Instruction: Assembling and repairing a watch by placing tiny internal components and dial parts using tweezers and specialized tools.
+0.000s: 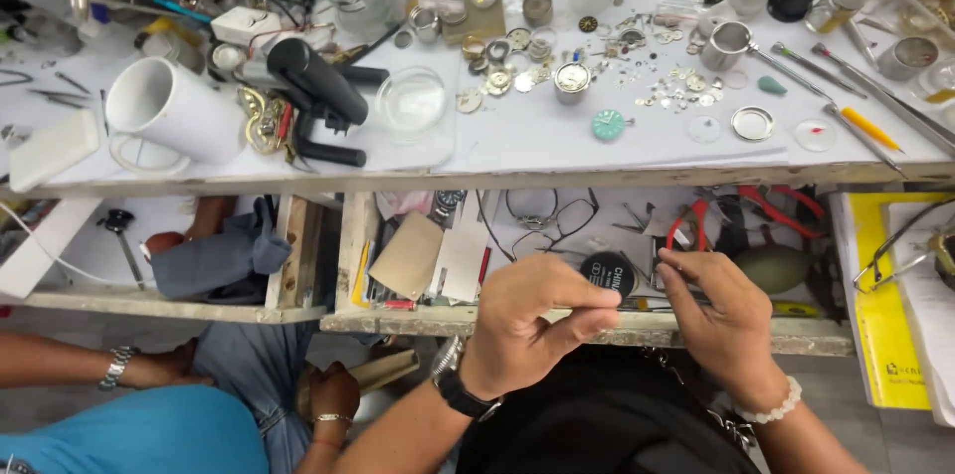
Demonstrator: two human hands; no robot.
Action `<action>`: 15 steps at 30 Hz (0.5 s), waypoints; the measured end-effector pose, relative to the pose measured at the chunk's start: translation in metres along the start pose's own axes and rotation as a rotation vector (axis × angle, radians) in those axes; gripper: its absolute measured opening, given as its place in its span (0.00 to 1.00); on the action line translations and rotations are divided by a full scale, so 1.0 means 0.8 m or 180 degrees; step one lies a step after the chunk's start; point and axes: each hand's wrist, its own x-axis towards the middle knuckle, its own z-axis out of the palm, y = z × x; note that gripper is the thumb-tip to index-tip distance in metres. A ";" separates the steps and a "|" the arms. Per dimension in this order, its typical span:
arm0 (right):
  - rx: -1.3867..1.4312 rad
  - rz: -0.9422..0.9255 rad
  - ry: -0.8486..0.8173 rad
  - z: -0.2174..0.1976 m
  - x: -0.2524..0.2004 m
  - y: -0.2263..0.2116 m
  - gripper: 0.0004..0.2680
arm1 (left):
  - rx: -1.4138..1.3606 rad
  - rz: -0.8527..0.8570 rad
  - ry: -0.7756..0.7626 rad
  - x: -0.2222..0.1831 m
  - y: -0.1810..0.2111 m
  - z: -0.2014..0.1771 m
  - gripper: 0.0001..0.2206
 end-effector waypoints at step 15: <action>0.1203 0.0816 -0.0003 -0.002 -0.010 0.010 0.10 | 0.2385 -0.0565 0.0487 -0.102 -0.089 -0.027 0.05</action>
